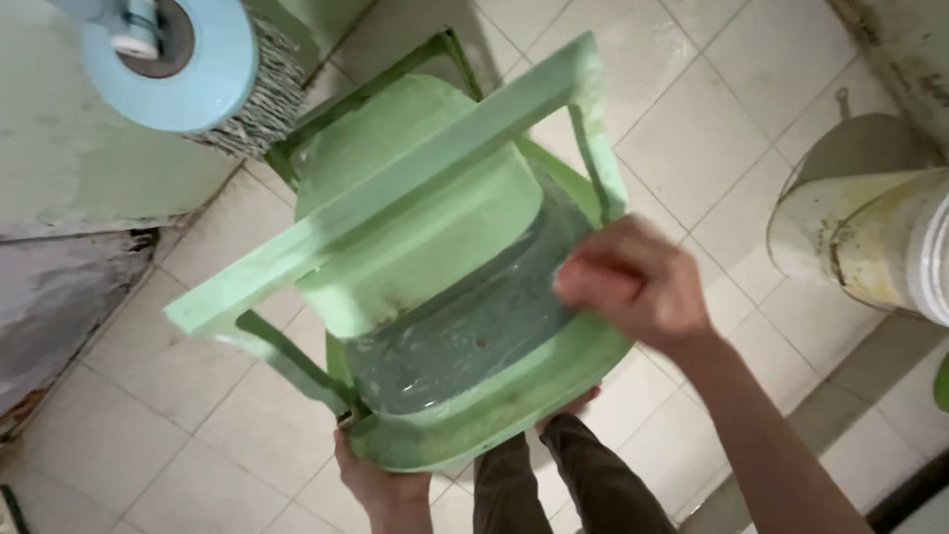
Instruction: The person scrubs a light green plastic basin with a pink sponge, repeatedly rinsing it with water from a bucket. They clean the interior, exterior, and rim of the basin, turning it over to access all surfaces.
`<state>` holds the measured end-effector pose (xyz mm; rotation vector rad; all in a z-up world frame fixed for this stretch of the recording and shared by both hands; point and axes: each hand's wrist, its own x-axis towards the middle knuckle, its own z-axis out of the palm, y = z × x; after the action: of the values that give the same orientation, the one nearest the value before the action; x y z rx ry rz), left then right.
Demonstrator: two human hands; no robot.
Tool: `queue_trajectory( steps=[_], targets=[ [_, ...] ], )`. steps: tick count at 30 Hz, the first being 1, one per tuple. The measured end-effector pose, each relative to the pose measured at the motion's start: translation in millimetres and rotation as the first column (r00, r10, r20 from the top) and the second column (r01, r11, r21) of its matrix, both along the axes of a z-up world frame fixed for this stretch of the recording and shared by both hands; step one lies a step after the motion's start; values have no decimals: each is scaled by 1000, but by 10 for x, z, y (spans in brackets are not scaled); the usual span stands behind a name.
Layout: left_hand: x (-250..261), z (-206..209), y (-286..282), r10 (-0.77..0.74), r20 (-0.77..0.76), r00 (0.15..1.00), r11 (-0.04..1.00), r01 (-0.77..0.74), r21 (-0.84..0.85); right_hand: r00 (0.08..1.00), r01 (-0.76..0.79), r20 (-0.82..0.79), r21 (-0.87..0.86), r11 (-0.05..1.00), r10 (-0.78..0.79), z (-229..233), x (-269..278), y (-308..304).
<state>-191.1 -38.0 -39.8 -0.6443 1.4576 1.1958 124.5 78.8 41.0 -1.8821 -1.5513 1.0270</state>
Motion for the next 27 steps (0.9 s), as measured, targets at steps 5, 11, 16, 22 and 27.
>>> queue_trajectory(
  steps=[5,11,16,22,27],
  targets=[
    [154,-92,-15,-44,9,999,999,43,20,972,-171,204,271,947,117,22,-348,67],
    [265,-123,-133,12,13,1000,990,-13,141,966,-234,183,320,918,182,200,-903,49],
    [493,-33,73,57,-84,995,994,-64,-83,970,154,123,365,918,-212,154,-415,372],
    [696,100,275,89,-69,994,996,-87,29,971,-135,235,370,919,48,148,-1152,145],
    [690,169,313,139,2,990,990,-139,-4,916,-265,390,410,873,95,197,-1103,349]
  ],
)
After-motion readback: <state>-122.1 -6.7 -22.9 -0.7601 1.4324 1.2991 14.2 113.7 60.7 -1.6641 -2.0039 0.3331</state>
